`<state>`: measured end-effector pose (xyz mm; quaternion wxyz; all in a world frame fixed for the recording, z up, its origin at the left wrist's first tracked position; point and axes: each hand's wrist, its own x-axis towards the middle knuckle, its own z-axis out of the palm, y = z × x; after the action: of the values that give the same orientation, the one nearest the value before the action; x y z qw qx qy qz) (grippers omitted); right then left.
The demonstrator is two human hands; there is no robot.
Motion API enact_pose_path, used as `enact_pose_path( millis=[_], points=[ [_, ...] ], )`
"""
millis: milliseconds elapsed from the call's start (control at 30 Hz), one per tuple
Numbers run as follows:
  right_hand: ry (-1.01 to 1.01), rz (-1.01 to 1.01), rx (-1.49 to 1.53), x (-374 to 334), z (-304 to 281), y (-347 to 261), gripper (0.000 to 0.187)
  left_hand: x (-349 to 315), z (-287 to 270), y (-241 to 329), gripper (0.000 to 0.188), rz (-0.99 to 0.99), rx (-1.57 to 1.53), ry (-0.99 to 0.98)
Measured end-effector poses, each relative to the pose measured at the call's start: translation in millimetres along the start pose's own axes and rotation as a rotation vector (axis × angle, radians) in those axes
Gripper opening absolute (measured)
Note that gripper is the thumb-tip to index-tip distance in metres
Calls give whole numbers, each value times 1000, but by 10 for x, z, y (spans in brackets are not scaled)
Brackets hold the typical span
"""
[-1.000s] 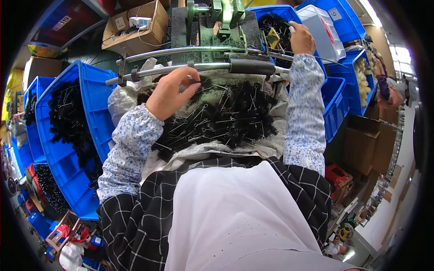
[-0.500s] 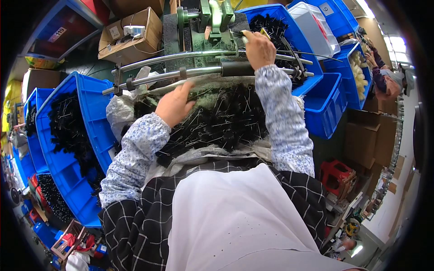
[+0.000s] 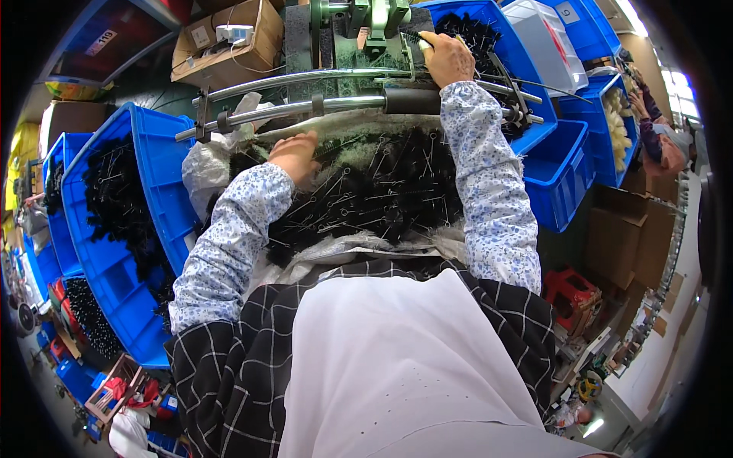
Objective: The person repeatedly picks up black plastic hanger bodies and metal hooks, inserts the hooks into the hanger bodies, and places the assembled units into a blue bin. The process is continuous and repetitive throughout the clip.
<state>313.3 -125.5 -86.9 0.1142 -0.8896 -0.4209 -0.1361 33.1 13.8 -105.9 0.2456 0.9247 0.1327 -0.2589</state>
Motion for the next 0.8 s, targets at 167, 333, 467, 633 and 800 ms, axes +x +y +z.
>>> enact_pose_path(
  millis=[167, 333, 467, 633, 800],
  points=[
    [10, -76, -40, 94, 89, 72, 26, 32, 97, -93, 32, 17, -83, 53],
    [4, -106, -111, 110, 78, 41, 30, -77, 80, -154, 28, 128, -202, 222],
    [-25, 130, -119, -45, -108, 52, 41, -525, -231, -125, 26, 64, -327, 217],
    [39, 90, 11, -87, 53, 114, 36, -1469, -518, -257, 31, -41, -632, 329],
    [-7, 76, 18, -5, 44, -322, 35, -2549, -374, -614, 28, -340, -542, 268]
  ],
)
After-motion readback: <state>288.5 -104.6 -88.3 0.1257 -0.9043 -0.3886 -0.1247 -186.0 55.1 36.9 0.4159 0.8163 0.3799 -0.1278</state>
